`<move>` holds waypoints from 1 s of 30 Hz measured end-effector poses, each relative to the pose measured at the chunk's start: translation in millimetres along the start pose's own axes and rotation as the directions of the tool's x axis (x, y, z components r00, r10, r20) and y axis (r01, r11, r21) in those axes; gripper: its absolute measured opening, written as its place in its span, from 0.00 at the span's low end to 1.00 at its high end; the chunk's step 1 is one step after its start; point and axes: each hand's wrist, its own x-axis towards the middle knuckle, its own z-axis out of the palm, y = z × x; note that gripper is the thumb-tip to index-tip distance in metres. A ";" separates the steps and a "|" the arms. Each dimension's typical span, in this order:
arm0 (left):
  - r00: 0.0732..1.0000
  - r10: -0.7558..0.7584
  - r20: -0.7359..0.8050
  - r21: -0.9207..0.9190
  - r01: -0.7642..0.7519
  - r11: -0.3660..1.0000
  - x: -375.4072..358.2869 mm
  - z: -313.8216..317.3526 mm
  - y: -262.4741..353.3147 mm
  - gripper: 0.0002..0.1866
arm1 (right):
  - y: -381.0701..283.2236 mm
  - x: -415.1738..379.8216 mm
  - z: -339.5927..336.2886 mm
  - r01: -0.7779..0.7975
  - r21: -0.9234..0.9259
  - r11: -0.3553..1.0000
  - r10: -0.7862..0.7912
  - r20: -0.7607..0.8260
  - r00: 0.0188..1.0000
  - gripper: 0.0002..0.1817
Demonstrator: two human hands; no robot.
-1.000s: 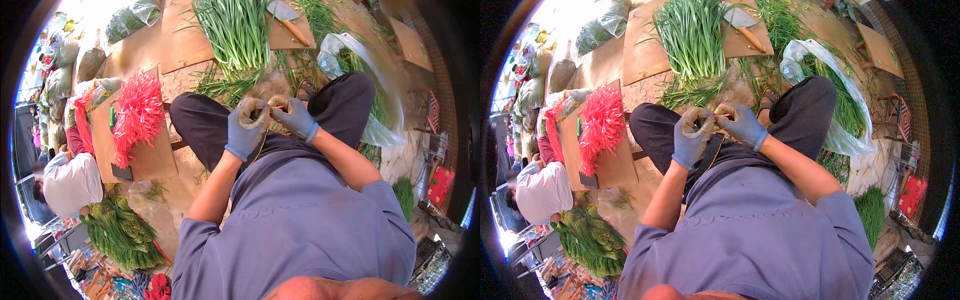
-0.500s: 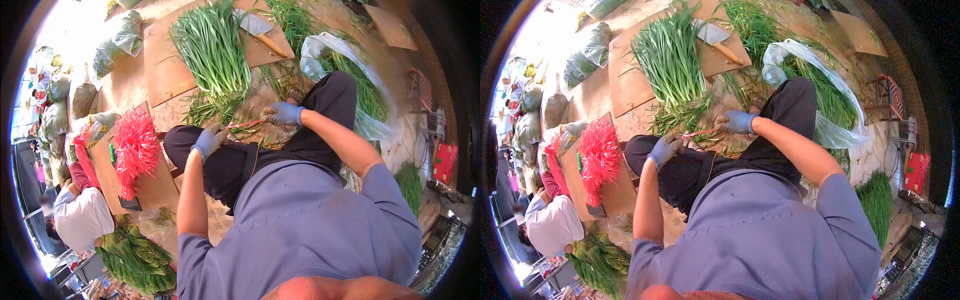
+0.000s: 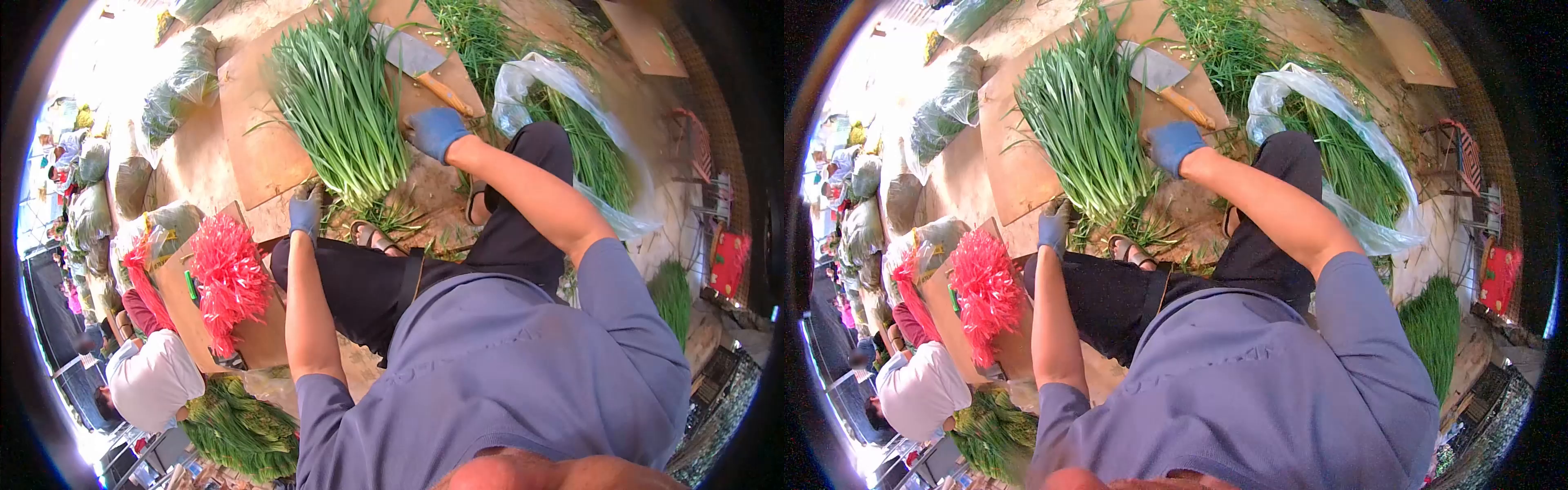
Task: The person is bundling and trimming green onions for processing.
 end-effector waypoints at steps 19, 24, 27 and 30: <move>0.986 -0.163 -0.036 0.085 0.166 0.982 41.1 -10.2 65.5 0.10 | 17.2 44.6 -18.0 0.135 0.080 0.988 -0.139 0.045 0.989 0.14; 0.979 -0.172 0.107 -0.129 0.185 0.974 16.1 -20.6 61.8 0.10 | 33.6 35.4 -17.6 0.089 0.602 0.793 -0.029 -0.110 0.994 0.12; 0.969 -0.093 0.230 -0.365 0.175 0.915 12.7 -20.5 42.5 0.09 | 37.3 35.7 -42.0 -0.187 0.862 0.471 -0.103 0.265 0.959 0.11; 0.984 -0.091 0.151 -0.528 0.158 0.834 2.9 -8.3 51.5 0.08 | 41.1 30.1 -32.8 -0.408 0.912 -0.038 -0.225 0.390 0.893 0.09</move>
